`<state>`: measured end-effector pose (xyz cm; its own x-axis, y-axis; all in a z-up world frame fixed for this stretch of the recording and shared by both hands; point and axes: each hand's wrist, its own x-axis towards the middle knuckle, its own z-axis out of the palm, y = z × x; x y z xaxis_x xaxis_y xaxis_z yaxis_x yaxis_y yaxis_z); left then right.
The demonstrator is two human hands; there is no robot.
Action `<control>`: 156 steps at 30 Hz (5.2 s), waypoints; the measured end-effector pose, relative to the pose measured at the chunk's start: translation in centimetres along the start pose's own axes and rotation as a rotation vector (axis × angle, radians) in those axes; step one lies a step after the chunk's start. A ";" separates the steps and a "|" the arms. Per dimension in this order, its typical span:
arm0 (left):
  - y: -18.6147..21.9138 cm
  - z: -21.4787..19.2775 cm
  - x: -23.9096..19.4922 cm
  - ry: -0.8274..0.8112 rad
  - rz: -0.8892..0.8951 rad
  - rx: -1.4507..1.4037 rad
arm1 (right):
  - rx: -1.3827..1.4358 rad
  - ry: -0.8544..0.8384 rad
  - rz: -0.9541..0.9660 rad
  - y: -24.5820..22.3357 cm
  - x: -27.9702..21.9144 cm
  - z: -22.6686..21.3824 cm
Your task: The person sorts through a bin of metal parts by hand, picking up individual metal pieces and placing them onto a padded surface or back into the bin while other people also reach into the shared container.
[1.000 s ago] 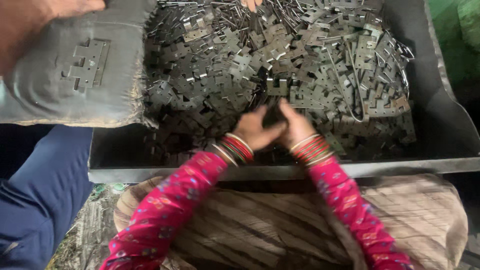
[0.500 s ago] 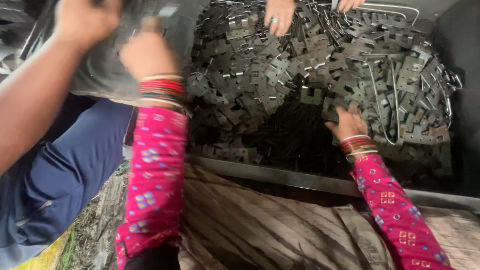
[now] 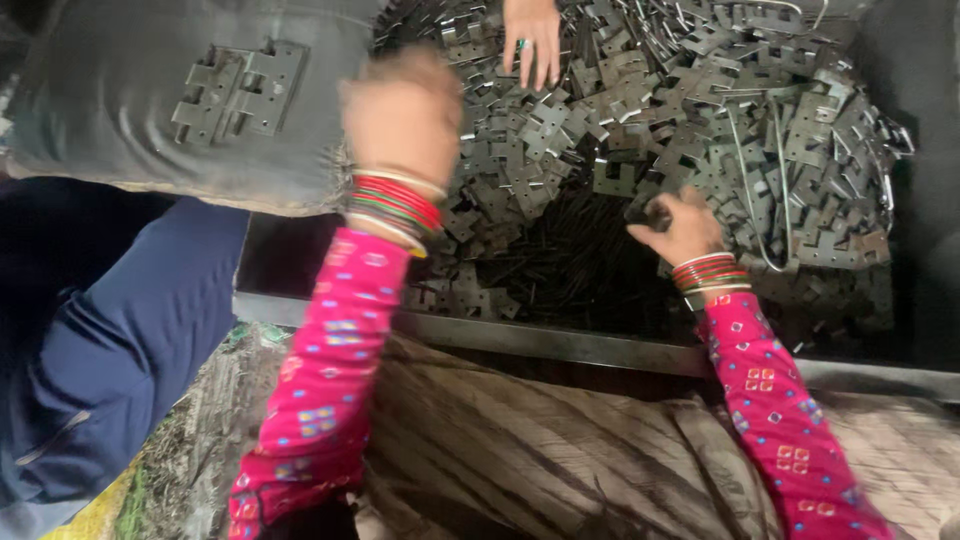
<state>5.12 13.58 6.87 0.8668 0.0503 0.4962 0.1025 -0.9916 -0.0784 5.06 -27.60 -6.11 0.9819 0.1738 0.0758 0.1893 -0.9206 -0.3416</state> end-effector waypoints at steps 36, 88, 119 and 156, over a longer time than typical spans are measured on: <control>6.2 7.0 -0.2 -0.381 -0.182 -1.946 | 0.051 0.003 -0.064 -6.1 0.8 4.0; 4.3 0.0 -0.7 -0.031 0.125 -0.228 | -0.434 -0.045 0.008 -0.3 -0.8 0.5; 10.3 16.0 -7.6 -0.599 0.476 -0.192 | -0.334 -0.271 -0.375 -7.6 1.7 8.0; 12.5 4.6 -4.8 -0.692 -0.281 -1.791 | 1.756 -0.379 0.580 -3.2 -1.4 -0.1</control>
<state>4.50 1.51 -0.46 0.9751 -0.2091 -0.0734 0.1005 0.1217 0.9875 3.07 -24.93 -5.03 0.8233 0.2977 -0.4832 -0.5676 0.4258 -0.7047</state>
